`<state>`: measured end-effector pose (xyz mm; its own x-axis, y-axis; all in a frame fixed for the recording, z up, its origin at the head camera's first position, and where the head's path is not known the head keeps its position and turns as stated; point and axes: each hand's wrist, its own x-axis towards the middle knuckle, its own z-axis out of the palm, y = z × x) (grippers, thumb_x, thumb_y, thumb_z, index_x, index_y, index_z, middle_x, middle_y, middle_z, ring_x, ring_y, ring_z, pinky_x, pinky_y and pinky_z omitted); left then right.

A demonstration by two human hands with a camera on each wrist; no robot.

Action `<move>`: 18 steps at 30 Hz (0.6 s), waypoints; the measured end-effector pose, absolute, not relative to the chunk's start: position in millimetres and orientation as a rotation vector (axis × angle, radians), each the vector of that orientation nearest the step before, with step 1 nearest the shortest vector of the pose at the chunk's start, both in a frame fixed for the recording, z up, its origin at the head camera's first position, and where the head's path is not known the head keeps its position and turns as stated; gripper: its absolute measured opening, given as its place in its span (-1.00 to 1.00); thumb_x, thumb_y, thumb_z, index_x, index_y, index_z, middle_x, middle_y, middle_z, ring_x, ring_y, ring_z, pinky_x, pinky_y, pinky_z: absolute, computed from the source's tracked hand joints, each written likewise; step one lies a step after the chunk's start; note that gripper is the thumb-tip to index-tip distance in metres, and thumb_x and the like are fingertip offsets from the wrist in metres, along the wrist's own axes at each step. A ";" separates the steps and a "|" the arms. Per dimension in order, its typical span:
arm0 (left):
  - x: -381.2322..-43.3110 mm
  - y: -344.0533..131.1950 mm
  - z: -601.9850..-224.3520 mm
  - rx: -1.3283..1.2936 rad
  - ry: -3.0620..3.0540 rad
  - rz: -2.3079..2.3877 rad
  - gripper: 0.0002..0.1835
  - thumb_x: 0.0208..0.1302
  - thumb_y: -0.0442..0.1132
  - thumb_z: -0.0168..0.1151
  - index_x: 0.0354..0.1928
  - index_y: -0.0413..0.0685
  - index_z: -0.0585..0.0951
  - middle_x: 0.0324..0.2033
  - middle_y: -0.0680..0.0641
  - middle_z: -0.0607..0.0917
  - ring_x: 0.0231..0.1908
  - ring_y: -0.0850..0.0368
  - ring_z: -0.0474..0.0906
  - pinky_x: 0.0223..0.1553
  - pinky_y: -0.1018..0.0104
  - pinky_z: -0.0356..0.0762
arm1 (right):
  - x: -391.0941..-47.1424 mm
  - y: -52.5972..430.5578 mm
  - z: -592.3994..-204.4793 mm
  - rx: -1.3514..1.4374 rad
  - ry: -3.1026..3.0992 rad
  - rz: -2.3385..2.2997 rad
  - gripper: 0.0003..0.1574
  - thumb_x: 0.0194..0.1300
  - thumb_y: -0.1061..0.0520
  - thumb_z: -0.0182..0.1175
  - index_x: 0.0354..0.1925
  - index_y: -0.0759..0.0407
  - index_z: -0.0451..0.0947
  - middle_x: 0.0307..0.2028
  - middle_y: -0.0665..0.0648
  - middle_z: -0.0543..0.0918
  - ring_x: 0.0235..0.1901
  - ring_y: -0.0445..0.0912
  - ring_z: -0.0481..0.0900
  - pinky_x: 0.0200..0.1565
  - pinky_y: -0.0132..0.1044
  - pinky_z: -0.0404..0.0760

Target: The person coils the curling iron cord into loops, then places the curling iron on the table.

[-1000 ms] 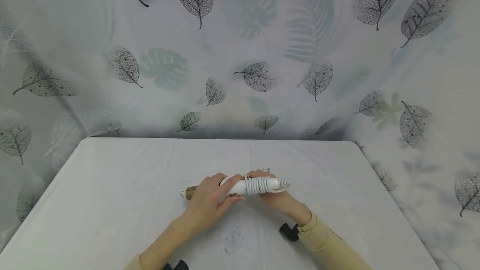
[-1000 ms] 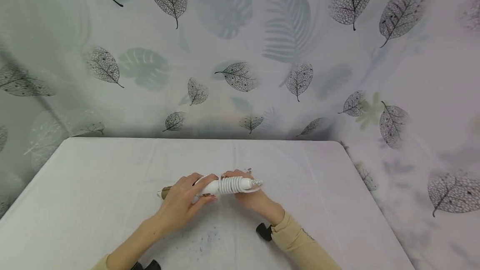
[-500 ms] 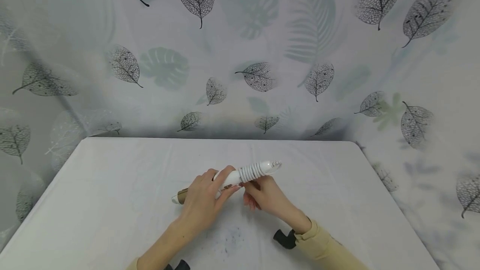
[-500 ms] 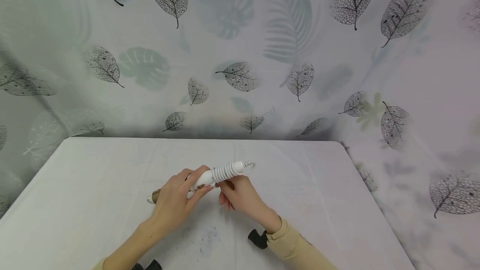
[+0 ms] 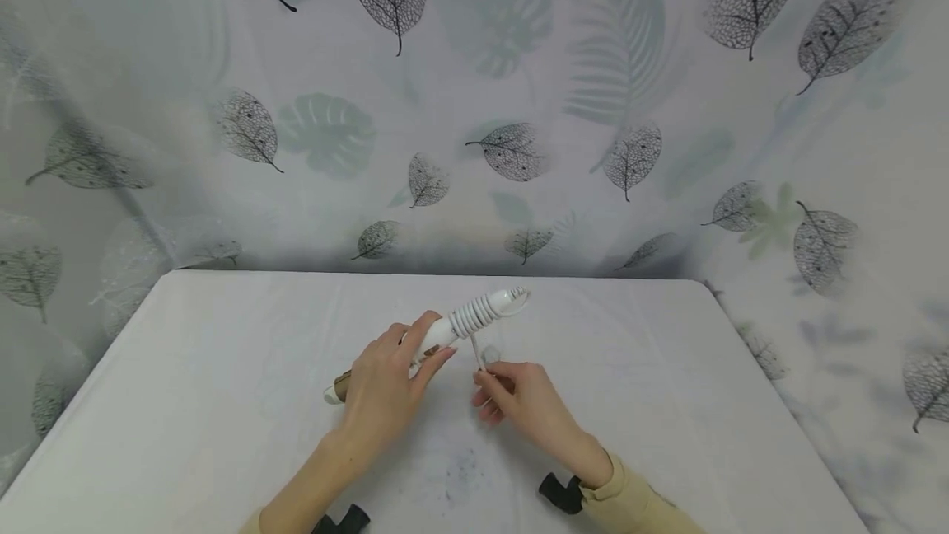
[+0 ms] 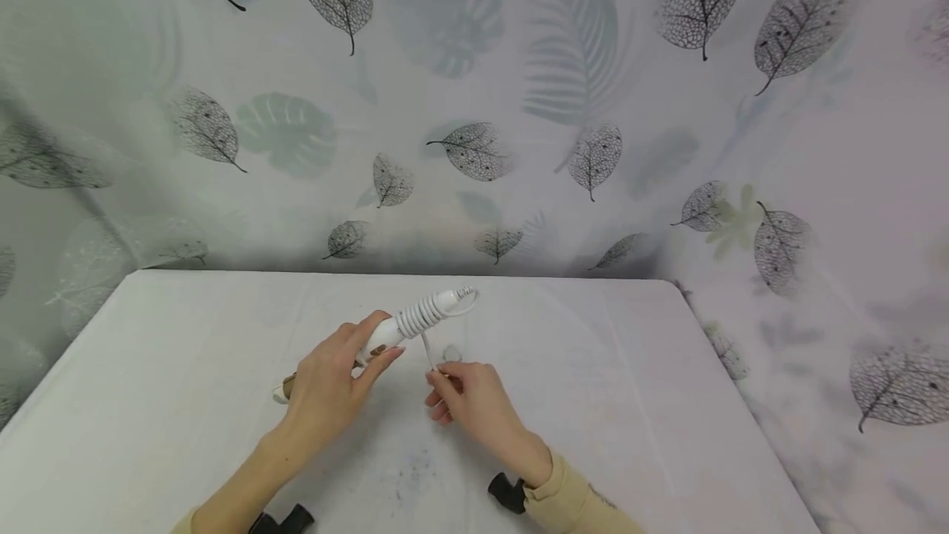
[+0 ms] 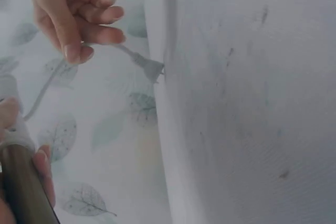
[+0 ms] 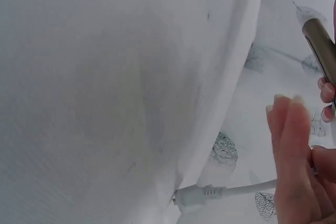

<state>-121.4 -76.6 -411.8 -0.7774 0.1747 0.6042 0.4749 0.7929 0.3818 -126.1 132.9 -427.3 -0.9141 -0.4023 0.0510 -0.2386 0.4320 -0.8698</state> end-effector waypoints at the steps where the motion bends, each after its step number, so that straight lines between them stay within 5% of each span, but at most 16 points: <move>1: -121.9 -77.4 -411.6 -0.478 -2.427 -0.720 -0.50 0.23 0.01 0.42 0.16 0.09 0.52 -0.38 -0.03 0.63 -0.56 0.19 0.42 -0.54 0.37 0.35 | -124.0 133.0 -427.9 -0.589 2.550 -1.469 -0.73 0.48 0.17 0.14 -0.25 0.37 0.64 -0.46 0.25 0.73 -0.57 -0.10 0.70 -0.48 -0.41 0.64; 12: -124.7 -85.0 -408.6 -0.402 -2.487 -0.714 -0.54 0.27 0.07 0.37 0.13 0.14 0.51 -0.48 0.03 0.57 -0.60 0.27 0.35 -0.65 0.42 0.29 | -106.4 131.4 -435.1 -0.779 3.105 -1.276 -0.91 0.28 0.27 0.32 -0.23 0.18 0.73 -0.39 0.03 0.76 -0.44 -0.29 0.64 -0.38 -0.45 0.60; 18: -124.1 -87.8 -404.9 -0.333 -2.563 -0.679 -0.56 0.30 0.11 0.33 0.11 0.13 0.52 -0.58 0.06 0.45 -0.68 0.28 0.24 -0.71 0.40 0.17 | -103.6 129.1 -433.7 -0.885 3.226 -1.329 -0.83 0.14 0.31 0.42 -0.24 0.17 0.76 -0.41 -0.06 0.56 -0.51 -0.33 0.36 -0.47 -0.54 0.41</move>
<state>-124.1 -87.8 -404.9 -0.8622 0.1113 0.4941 0.3414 0.8484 0.4045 -103.6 129.1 -433.7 -0.7824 -0.2546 0.5684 -0.5810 0.6269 -0.5190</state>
